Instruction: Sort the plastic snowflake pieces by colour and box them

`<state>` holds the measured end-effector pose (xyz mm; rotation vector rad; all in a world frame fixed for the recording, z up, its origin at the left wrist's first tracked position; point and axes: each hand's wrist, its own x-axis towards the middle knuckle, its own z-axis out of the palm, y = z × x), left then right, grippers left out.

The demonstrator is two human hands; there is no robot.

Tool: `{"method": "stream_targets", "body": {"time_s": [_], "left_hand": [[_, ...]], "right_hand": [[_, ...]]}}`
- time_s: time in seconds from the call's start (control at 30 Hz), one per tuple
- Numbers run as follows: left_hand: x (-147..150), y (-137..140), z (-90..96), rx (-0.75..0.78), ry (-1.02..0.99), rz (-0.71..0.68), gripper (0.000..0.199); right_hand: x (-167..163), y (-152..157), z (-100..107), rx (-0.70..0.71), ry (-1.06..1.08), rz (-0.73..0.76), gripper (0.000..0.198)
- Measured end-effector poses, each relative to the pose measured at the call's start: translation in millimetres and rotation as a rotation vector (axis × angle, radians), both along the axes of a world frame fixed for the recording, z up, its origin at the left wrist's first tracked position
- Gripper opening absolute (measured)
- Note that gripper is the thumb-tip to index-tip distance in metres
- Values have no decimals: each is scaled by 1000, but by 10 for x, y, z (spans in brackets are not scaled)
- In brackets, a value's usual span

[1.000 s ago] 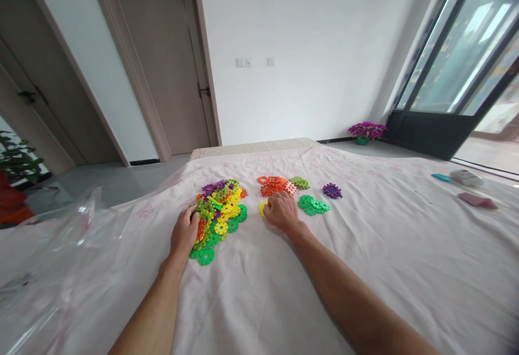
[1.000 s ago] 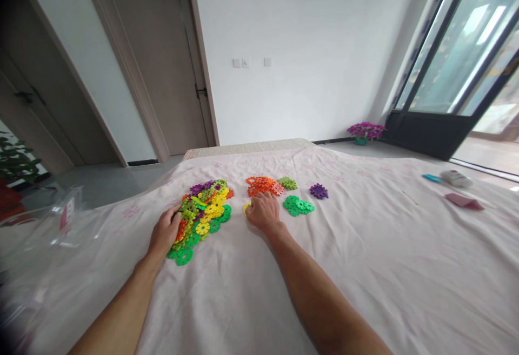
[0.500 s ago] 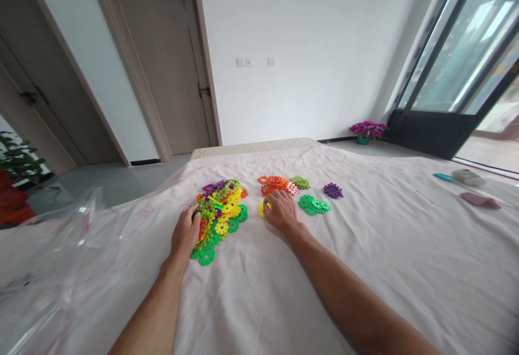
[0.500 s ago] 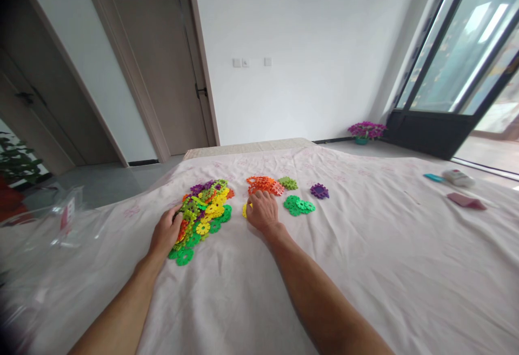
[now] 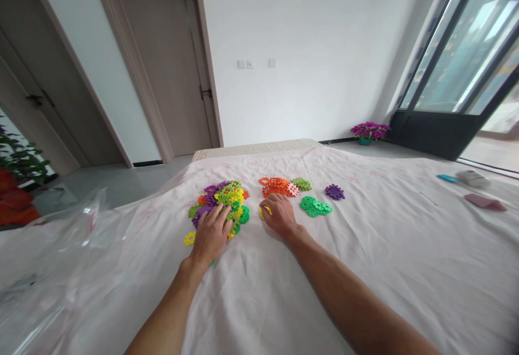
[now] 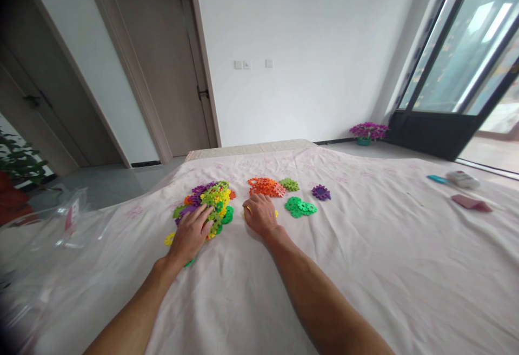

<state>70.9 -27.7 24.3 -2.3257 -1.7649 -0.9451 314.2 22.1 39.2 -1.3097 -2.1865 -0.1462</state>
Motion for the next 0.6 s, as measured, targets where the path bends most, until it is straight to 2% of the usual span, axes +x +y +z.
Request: {"method": "stream_targets", "body": {"time_s": [0.13,0.27,0.33,0.43,0.5,0.6], "left_hand": [[6,-34,97,129,-32,-28,41],[-256,3,119,249,-92,120,39],[-419,34,67,200,-85,258,38],[-601,79,-50,11,-109,451,40],[-651,103,-115,-107,-111,498,42],[-641,130,-167,-148,-31,463,45]], "right_hand": [[-3,4,-11,11,21,11,18],[-18,3,-27,22,29,28,16],[-36,-3,-37,29,32,52,14],[-72,-14,-57,30,27,92,13],[-99,-21,-70,29,28,121,13],[-144,-45,-77,33,40,195,14]]}}
